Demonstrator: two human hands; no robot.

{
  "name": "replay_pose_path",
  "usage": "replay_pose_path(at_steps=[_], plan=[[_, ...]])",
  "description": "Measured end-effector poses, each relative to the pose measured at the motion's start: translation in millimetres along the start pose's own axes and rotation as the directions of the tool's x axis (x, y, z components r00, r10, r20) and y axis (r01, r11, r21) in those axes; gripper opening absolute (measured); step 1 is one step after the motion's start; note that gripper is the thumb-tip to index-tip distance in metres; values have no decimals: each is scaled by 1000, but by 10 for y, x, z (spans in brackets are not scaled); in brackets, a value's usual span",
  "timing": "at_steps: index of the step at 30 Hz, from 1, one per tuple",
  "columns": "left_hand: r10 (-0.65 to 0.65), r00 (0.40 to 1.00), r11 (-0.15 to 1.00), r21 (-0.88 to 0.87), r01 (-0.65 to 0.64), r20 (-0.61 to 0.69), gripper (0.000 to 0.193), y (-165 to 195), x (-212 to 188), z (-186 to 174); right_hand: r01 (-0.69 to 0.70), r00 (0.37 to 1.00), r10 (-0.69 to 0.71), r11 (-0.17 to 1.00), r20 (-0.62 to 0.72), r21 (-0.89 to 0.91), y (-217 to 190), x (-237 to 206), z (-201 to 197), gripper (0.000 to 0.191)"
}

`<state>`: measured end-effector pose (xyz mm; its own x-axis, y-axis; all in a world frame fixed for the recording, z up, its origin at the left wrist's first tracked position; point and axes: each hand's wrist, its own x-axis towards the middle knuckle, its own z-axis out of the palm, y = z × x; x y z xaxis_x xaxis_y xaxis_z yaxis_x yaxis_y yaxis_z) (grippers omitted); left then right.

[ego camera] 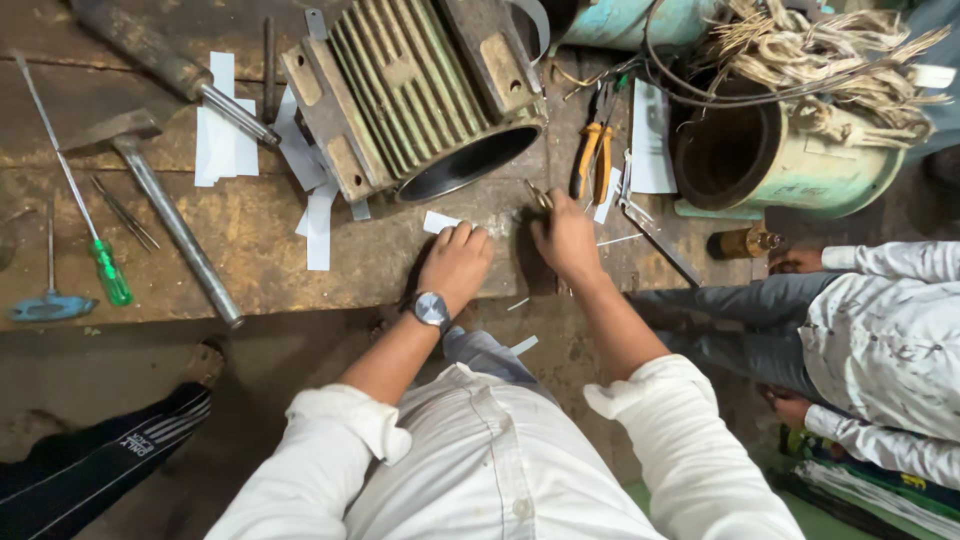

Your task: The person cuts white paper strips with scissors at a cluttered workbench and arranges the cut pieces. They handle an electric motor housing, turning it over and repositioning it on the bench while continuing to cut and place paper strips.

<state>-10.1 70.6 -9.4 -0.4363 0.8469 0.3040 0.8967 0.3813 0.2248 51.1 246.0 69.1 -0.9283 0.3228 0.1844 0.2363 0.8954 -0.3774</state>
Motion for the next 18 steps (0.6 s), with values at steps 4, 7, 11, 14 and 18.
replay_pose_path(at_steps=[4, 7, 11, 14, 18], plan=[[-122, 991, 991, -62, 118, -52, 28, 100, -204, 63, -183, 961, 175, 983, 215, 21, -137, -93, 160, 24], [-196, 979, 980, -51, 194, -50, 40, 156, -240, 85, -141, 971, 148, 989, 189, -46, -246, -119, 288, 28], [-179, 984, 982, 65, 178, 2, 52, 201, -292, 92, 1, 983, 16, 996, 183, -88, -243, -150, 362, 29], [-184, 983, 978, 103, 181, 19, 52, 213, -277, 106, 51, 979, -44, 998, 199, -30, -195, -178, 370, 22], [-212, 974, 977, 51, 208, 76, 36, 226, -200, 106, 107, 979, -75, 980, 189, -168, -146, -88, 377, 23]])
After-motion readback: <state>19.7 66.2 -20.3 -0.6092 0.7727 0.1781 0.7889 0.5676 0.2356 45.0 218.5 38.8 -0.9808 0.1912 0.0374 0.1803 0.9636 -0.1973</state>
